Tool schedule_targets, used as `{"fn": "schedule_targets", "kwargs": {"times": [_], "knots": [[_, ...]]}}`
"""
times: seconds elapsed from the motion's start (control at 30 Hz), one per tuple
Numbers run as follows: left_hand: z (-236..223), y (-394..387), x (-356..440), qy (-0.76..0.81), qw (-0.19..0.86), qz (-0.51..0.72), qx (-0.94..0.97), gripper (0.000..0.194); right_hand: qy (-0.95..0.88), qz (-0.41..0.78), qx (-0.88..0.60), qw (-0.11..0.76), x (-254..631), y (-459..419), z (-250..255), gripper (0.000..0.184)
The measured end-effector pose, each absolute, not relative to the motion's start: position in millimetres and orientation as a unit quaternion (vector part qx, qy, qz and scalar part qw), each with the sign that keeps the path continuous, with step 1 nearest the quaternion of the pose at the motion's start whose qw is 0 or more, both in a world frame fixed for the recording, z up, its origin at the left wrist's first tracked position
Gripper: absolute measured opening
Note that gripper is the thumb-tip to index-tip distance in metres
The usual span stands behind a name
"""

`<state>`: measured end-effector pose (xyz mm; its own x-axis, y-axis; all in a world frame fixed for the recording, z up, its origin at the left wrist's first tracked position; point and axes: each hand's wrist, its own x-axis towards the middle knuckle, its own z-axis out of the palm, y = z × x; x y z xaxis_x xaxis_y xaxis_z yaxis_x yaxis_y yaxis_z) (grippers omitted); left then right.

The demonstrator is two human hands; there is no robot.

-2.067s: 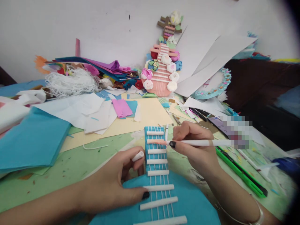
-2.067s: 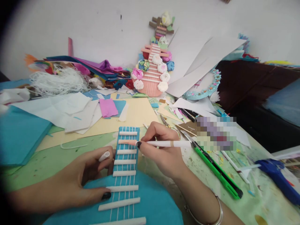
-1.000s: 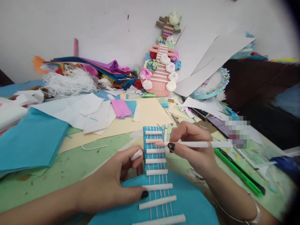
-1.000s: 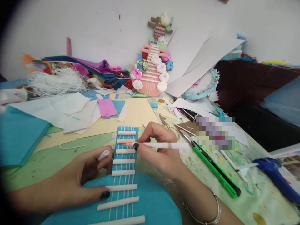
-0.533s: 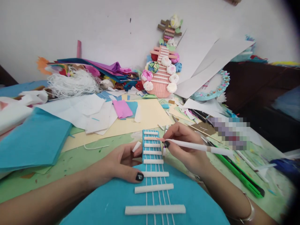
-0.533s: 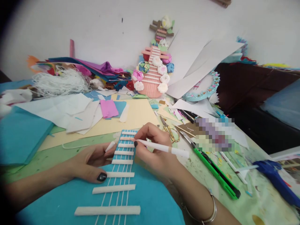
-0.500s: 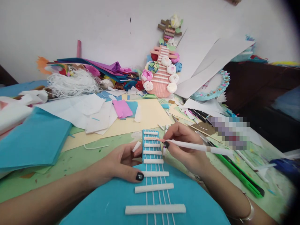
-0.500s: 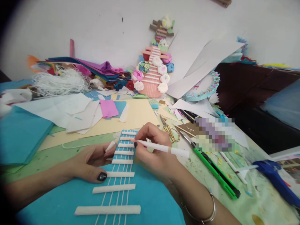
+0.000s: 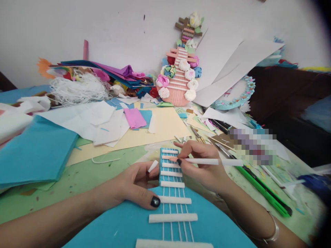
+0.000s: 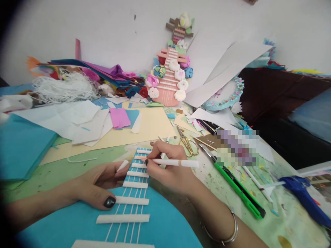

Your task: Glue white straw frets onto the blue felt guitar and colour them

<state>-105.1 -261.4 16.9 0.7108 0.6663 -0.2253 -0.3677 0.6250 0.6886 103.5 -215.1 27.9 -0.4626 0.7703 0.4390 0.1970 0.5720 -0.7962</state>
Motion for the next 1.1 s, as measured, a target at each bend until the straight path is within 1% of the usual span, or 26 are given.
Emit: {"fn": "schedule_targets", "kwargs": {"times": [0.13,0.53,0.8,0.97,1.1], "knots": [[19.1,-262.8,-105.0,0.236,0.874,0.295,0.308,0.039,-0.778,0.361,-0.318,0.404,104.6,-215.8,26.5,0.014],[19.3,-263.5,-104.5,0.237,0.878,0.294,0.296,0.038,-0.791,0.334,-0.346,0.377,105.1,-216.8,27.5,0.013],[18.4,-264.1,-103.2,0.23,0.88,0.296,0.29,0.038,-0.767,0.358,-0.344,0.406,105.5,-215.2,28.2,0.016],[16.9,-263.3,-104.3,0.232,0.88,0.284,0.302,0.035,-0.78,0.353,-0.341,0.388,107.1,-216.3,28.9,0.012],[16.8,-262.8,-104.7,0.229,0.88,0.281,0.308,0.034,-0.763,0.374,-0.341,0.403,106.2,-215.3,29.6,0.016]]}}
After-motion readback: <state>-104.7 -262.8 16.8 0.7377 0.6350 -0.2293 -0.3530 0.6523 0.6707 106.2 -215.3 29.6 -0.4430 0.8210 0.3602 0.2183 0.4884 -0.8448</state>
